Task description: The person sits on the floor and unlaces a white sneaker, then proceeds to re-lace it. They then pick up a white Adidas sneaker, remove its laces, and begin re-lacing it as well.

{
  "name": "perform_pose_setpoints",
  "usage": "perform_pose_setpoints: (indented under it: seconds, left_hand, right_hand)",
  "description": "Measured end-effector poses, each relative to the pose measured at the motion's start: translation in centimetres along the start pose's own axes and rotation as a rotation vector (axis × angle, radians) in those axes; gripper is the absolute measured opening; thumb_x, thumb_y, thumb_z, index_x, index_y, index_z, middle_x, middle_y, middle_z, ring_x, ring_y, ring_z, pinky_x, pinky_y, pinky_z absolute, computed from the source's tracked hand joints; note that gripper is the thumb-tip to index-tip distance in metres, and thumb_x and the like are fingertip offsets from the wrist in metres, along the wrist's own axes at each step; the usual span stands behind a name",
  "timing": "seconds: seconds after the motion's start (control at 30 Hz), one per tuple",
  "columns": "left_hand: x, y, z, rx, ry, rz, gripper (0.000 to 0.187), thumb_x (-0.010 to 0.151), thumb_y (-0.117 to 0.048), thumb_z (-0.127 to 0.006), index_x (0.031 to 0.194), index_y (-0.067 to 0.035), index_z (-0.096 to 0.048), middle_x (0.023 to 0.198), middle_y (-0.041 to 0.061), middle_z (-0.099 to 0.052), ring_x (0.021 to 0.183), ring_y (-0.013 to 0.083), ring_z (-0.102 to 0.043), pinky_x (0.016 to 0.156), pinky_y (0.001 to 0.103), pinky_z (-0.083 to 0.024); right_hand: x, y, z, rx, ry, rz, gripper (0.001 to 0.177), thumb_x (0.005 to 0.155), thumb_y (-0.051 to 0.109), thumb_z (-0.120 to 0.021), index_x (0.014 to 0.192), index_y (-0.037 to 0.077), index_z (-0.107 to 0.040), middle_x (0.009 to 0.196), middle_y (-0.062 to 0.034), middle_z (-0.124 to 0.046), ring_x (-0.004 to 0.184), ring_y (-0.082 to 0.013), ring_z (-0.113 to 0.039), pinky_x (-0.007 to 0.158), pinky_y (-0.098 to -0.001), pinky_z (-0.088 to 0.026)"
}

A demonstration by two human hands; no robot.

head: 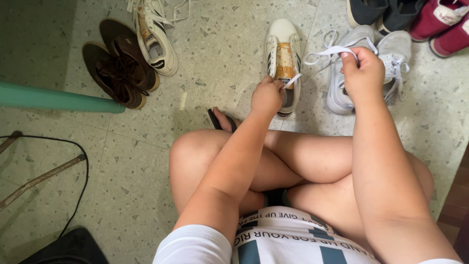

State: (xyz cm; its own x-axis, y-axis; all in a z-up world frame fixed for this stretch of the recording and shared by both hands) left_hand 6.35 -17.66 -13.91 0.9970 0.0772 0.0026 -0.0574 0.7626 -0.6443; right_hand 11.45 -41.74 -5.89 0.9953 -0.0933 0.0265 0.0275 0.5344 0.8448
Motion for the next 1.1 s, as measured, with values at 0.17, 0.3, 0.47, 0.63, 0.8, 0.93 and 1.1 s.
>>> perform_pose_setpoints:
  seconds: [0.17, 0.3, 0.47, 0.63, 0.8, 0.93, 1.1]
  left_hand:
    - [0.1, -2.6, 2.2, -0.130, -0.089, -0.160, 0.015, 0.091, -0.024, -0.070, 0.101, -0.015, -0.076, 0.100, 0.008, -0.071, 0.097, 0.0348, -0.067, 0.085, 0.045, -0.055]
    - [-0.3, -4.9, 3.1, -0.111, -0.129, -0.266, 0.017, 0.093, -0.022, -0.066, 0.106, -0.014, -0.073, 0.099, 0.007, -0.072, 0.097, 0.0341, -0.068, 0.087, 0.048, -0.052]
    - [0.0, -3.5, 2.2, -0.029, -0.080, -0.166, 0.022, 0.094, -0.028, -0.067, 0.112, -0.016, -0.072, 0.108, 0.007, -0.071, 0.103, 0.0347, -0.066, 0.092, 0.051, -0.050]
    - [-0.8, -2.3, -1.1, 0.263, 0.186, -0.106, 0.051, 0.079, -0.041, -0.074, 0.123, -0.016, -0.065, 0.125, 0.008, -0.060, 0.119, 0.0332, -0.055, 0.095, 0.053, -0.045]
    - [-0.7, -1.5, -1.5, 0.562, 0.294, -0.046, 0.048, 0.089, -0.030, -0.062, 0.136, -0.019, -0.059, 0.144, 0.006, -0.051, 0.135, 0.0339, -0.045, 0.111, 0.060, -0.033]
    - [0.7, 0.5, -0.5, 0.622, 0.394, 0.091, 0.050, 0.103, -0.039, -0.042, 0.144, -0.012, -0.051, 0.153, 0.014, -0.041, 0.144, 0.0405, -0.032, 0.119, 0.065, -0.016]
    - [1.8, 1.8, 1.1, 0.640, 0.200, 0.100, 0.045, 0.095, -0.018, -0.048, 0.139, -0.013, -0.055, 0.152, 0.015, -0.045, 0.147, 0.0420, -0.029, 0.120, 0.064, -0.013]
  right_hand:
    - [-0.9, 3.0, -0.5, -0.488, -0.064, 0.238, 0.042, 0.092, 0.009, -0.074, 0.132, 0.003, -0.063, 0.138, -0.0239, -0.060, 0.106, -0.0355, -0.066, 0.091, -0.0427, -0.052]
    - [-3.1, 4.9, -7.6, -0.244, 0.389, 0.516, 0.069, 0.085, 0.003, -0.068, 0.152, 0.003, -0.053, 0.142, -0.0270, -0.059, 0.126, -0.0438, -0.059, 0.104, -0.0464, -0.046]
    - [-1.7, -0.9, -10.5, -0.275, 0.502, 0.061, 0.032, 0.099, 0.018, -0.063, 0.130, 0.011, -0.065, 0.108, -0.0158, -0.074, 0.095, -0.0291, -0.071, 0.086, -0.0403, -0.055]
    - [1.0, -5.2, -6.7, -0.081, 0.363, -0.151, 0.020, 0.108, 0.020, -0.056, 0.114, 0.009, -0.073, 0.091, -0.0094, -0.069, 0.075, -0.0154, -0.059, 0.071, -0.0324, -0.050]
    - [1.8, -5.3, -4.3, 0.432, 0.290, -0.249, 0.017, 0.112, 0.019, -0.059, 0.118, 0.006, -0.067, 0.092, -0.0028, -0.064, 0.073, -0.0058, -0.056, 0.072, -0.0236, -0.052]
    - [1.4, -3.8, -3.8, 0.563, 0.338, -0.273, 0.024, 0.105, 0.010, -0.060, 0.129, 0.009, -0.061, 0.104, -0.0002, -0.073, 0.069, -0.0043, -0.050, 0.070, -0.0231, -0.049]
    - [0.9, -2.7, -5.3, 0.546, 0.402, -0.201, 0.043, 0.095, -0.002, -0.055, 0.135, 0.010, -0.058, 0.106, -0.0009, -0.067, 0.074, -0.0073, -0.056, 0.071, -0.0250, -0.050]
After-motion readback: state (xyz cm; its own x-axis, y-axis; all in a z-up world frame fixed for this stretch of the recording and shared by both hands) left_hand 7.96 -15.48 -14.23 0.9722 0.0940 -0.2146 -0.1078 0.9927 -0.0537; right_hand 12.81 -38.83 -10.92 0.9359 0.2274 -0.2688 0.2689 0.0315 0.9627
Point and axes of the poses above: each hand's wrist, its own x-axis towards the middle knuckle, its own z-axis out of the back of the hand, y = z × x, the point moved 9 cm from there along x, towards the middle knuckle
